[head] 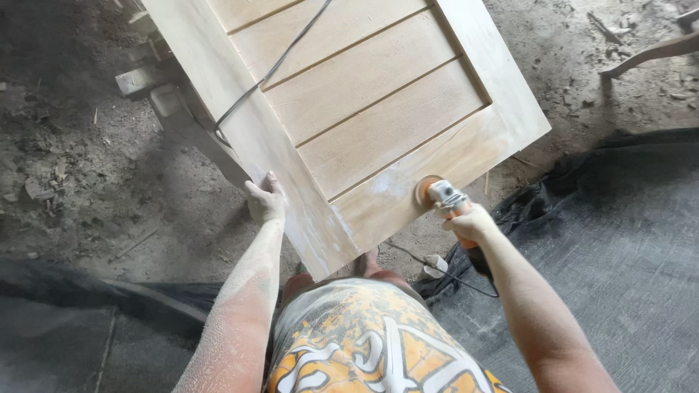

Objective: The person sands a wooden door using a power sander, moving the tool across the panels and frame while holding the door by hand.

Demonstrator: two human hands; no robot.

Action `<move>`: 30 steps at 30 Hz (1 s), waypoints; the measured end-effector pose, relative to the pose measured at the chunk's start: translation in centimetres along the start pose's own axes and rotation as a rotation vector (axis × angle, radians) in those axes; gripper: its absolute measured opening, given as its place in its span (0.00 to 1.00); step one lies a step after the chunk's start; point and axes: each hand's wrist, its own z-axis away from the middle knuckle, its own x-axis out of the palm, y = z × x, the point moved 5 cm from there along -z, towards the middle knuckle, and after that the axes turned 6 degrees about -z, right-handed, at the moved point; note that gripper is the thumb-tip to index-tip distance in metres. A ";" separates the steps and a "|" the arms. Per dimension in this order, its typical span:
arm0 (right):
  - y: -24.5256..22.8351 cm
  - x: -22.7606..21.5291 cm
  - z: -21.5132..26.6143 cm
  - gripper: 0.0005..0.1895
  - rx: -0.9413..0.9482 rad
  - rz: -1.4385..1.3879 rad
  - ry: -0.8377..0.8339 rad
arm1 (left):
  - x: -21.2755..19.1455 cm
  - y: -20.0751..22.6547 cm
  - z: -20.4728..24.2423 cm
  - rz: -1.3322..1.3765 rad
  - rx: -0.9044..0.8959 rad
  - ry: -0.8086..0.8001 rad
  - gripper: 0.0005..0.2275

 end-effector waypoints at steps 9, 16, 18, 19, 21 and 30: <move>3.2 -11.4 -11.3 0.24 -0.048 -0.089 0.082 | -0.3 -0.5 0.6 -0.157 -0.036 0.050 0.24; 3.4 -18.7 -18.4 0.22 -0.180 -0.313 0.152 | 2.7 -3.3 -1.1 0.060 0.024 0.168 0.25; 2.0 -20.6 -19.7 0.25 -0.309 -0.383 0.112 | 2.5 -3.4 -1.5 0.007 0.077 0.236 0.24; 1.7 -21.0 -19.8 0.27 -0.364 -0.423 0.093 | 2.5 -3.5 -1.4 -0.023 0.102 0.253 0.24; 1.7 -20.8 -19.6 0.25 -0.271 -0.438 0.061 | 2.8 -4.5 -1.4 -0.042 0.017 0.175 0.24; -4.9 -7.2 -6.3 0.25 -0.004 -0.015 0.025 | -0.3 -0.4 0.9 -0.034 -0.078 0.004 0.25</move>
